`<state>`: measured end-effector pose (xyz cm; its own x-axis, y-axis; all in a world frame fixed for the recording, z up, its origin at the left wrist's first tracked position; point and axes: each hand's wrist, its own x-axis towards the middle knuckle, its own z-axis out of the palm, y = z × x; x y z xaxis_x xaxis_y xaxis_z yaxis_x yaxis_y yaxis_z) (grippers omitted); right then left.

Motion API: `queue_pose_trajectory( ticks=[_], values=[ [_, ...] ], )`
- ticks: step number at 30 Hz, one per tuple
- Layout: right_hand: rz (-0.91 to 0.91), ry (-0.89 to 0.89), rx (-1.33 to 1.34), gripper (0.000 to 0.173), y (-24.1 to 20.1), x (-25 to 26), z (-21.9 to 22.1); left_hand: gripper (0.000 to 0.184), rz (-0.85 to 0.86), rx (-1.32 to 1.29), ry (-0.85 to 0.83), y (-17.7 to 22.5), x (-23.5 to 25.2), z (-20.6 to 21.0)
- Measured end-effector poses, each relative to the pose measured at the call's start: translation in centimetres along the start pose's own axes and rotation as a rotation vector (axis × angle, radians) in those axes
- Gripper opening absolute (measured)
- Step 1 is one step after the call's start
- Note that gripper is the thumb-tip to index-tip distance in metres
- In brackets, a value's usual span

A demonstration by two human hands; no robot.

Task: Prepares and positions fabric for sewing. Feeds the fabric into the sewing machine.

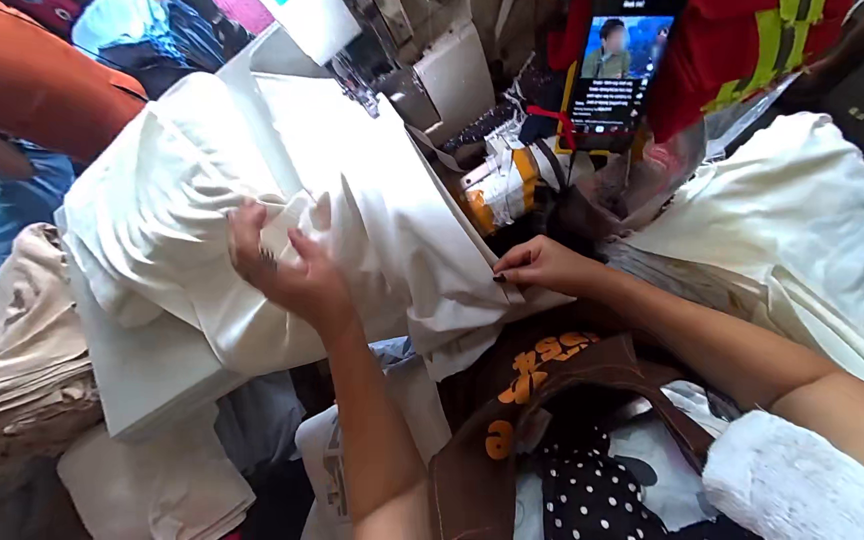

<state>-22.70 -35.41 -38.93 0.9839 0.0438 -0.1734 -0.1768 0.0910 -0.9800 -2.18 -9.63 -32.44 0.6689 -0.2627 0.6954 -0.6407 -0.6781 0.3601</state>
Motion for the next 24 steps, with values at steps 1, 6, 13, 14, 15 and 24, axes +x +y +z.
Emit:
queue_pose_trajectory(
  ticks=[1,6,13,14,15,24],
  values=[
    [-0.002,0.017,0.007,0.013,0.5,-0.2,-0.1,0.039,-0.053,0.013,0.022,-0.3,-2.8,-1.5],
    [-0.014,0.014,0.025,0.013,2.5,-0.2,-0.4,0.035,-0.427,0.129,0.124,-1.1,-14.4,-7.1],
    [-0.084,0.039,-0.216,0.019,5.3,0.0,-0.2,0.027,-0.530,0.005,0.011,0.3,-21.4,-6.0],
    [-0.085,0.063,-0.252,0.018,5.4,0.0,-0.2,0.026,-0.531,-0.013,0.018,0.4,-21.4,-5.6],
    [-0.083,0.085,-0.287,0.017,5.5,0.1,-0.2,0.025,-0.535,-0.023,0.022,0.4,-21.5,-5.1],
    [-0.170,0.124,-0.506,0.017,6.4,0.2,0.0,0.020,-0.494,-0.046,0.003,1.2,-21.6,-4.1]
  ],
)
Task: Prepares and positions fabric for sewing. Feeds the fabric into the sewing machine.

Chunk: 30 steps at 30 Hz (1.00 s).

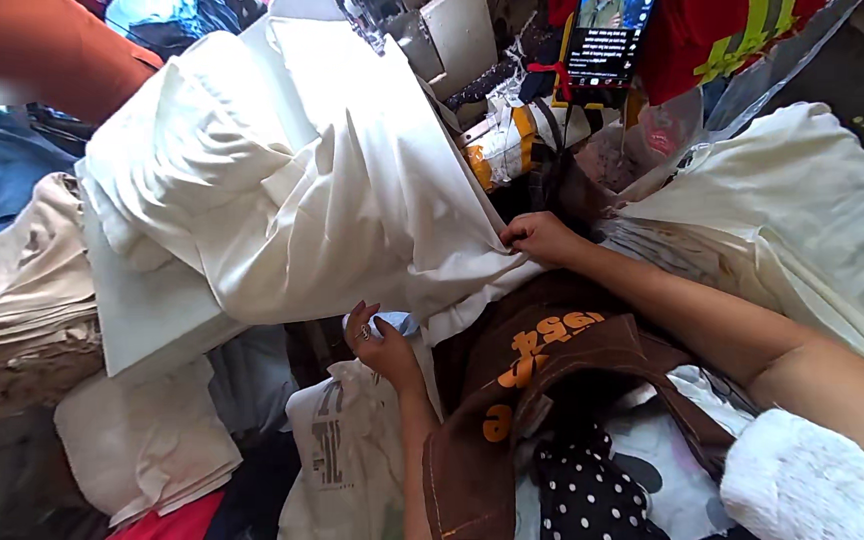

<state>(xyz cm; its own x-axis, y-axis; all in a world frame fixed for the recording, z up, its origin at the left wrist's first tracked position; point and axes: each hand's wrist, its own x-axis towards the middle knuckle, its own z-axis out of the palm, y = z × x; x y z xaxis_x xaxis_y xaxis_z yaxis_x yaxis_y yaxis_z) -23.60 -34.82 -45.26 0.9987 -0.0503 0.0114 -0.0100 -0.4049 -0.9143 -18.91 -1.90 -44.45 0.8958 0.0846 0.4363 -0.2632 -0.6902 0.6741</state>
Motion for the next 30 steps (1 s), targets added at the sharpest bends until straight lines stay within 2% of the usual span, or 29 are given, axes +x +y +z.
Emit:
queue_pose_trajectory(
  ticks=[3,5,8,11,14,17,18,21,23,26,28,30],
  values=[
    [-0.052,0.031,-0.003,0.016,0.3,-0.3,0.5,0.020,-0.045,-0.044,-0.029,-0.3,-0.6,-0.1],
    [-0.058,0.051,-0.053,0.022,0.0,-0.3,0.8,0.022,-0.069,-0.028,-0.038,-0.4,-1.0,-0.2],
    [-0.078,0.070,-0.137,0.012,-0.6,-0.2,1.0,0.022,-0.084,-0.030,-0.017,-1.1,-1.6,-0.3],
    [-0.129,0.084,-0.180,0.010,-1.4,-1.1,0.2,0.021,-0.111,-0.026,-0.004,-1.8,-1.8,-0.5],
    [-0.200,0.119,-0.129,0.008,-1.9,-2.9,-1.4,0.022,-0.143,-0.025,-0.022,-2.2,-1.9,-0.8],
    [-0.130,0.134,-0.004,0.005,-2.4,-4.4,-2.6,0.027,-0.202,-0.043,-0.039,-2.9,-1.7,-0.4],
    [-0.094,0.132,0.064,0.006,-2.5,-4.7,-2.8,0.035,-0.256,-0.078,-0.046,-3.1,-1.4,-0.2],
    [0.017,0.089,0.251,0.006,-3.1,-5.0,-3.4,0.079,-0.445,-0.226,0.020,-4.2,1.0,0.6],
    [0.093,0.026,0.390,0.005,-4.4,-5.3,-4.2,0.096,-0.534,-0.309,0.026,-6.3,2.9,1.4],
    [0.220,-0.070,0.614,0.003,-6.1,-5.9,-6.2,0.090,-0.621,-0.400,-0.186,-8.1,4.4,2.5],
    [0.181,-0.020,0.387,0.003,-5.4,-6.0,-7.3,0.088,-0.658,-0.405,-0.347,-8.5,4.2,3.3],
    [0.107,0.060,0.158,0.006,-5.6,-6.1,-8.4,0.081,-0.682,-0.396,-0.410,-8.3,3.4,3.7]
  ],
)
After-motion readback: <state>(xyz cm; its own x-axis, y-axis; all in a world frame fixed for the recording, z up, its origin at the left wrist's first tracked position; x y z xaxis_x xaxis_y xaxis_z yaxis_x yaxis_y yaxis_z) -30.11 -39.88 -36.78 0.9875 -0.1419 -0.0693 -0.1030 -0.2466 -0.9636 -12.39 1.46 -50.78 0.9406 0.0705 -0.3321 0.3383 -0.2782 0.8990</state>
